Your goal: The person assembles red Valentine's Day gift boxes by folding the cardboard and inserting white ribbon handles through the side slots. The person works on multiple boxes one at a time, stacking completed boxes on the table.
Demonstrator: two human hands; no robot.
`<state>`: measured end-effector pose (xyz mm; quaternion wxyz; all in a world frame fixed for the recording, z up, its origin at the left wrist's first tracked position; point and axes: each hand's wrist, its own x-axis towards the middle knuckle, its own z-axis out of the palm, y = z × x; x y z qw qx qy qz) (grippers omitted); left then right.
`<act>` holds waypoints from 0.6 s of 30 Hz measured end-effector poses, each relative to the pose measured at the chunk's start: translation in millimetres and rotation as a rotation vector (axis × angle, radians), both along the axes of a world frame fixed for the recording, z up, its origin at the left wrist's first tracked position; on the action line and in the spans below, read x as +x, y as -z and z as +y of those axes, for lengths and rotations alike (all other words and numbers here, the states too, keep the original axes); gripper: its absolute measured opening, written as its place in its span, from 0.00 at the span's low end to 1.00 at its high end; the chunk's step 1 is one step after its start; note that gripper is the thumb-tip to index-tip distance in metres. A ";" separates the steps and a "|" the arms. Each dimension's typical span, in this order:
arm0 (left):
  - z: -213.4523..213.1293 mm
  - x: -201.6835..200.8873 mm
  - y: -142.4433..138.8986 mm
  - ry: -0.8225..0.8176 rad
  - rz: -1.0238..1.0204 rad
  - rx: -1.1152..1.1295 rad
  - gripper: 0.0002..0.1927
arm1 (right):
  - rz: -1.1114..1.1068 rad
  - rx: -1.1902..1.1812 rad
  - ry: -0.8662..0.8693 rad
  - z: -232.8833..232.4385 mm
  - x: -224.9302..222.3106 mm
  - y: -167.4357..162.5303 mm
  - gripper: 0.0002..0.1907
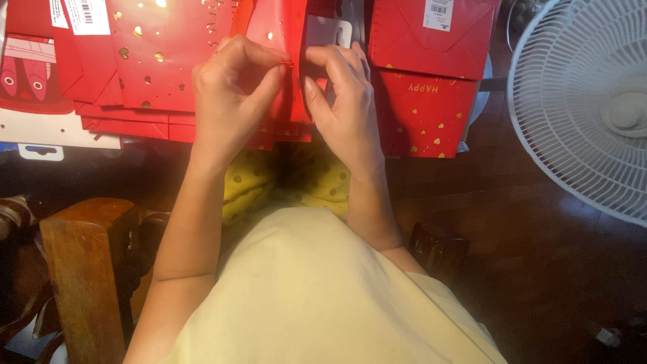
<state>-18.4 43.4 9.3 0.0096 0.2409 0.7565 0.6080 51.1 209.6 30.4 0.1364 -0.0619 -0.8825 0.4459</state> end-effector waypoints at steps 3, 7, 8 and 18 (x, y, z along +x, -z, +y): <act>0.3 0.7 0.0 -0.002 0.012 -0.009 0.04 | -0.028 -0.069 0.014 2.0 -0.7 5.8 0.13; -2.3 -0.6 -0.3 0.027 -0.028 0.015 0.09 | -0.031 -0.161 0.032 1.9 -4.3 15.5 0.12; -2.5 -1.0 -0.3 0.037 -0.033 0.025 0.11 | -0.030 -0.159 0.029 2.5 -5.8 17.3 0.11; -4.8 0.1 4.4 0.055 -0.096 0.112 0.03 | 0.044 0.206 -0.129 13.1 -12.1 2.1 0.16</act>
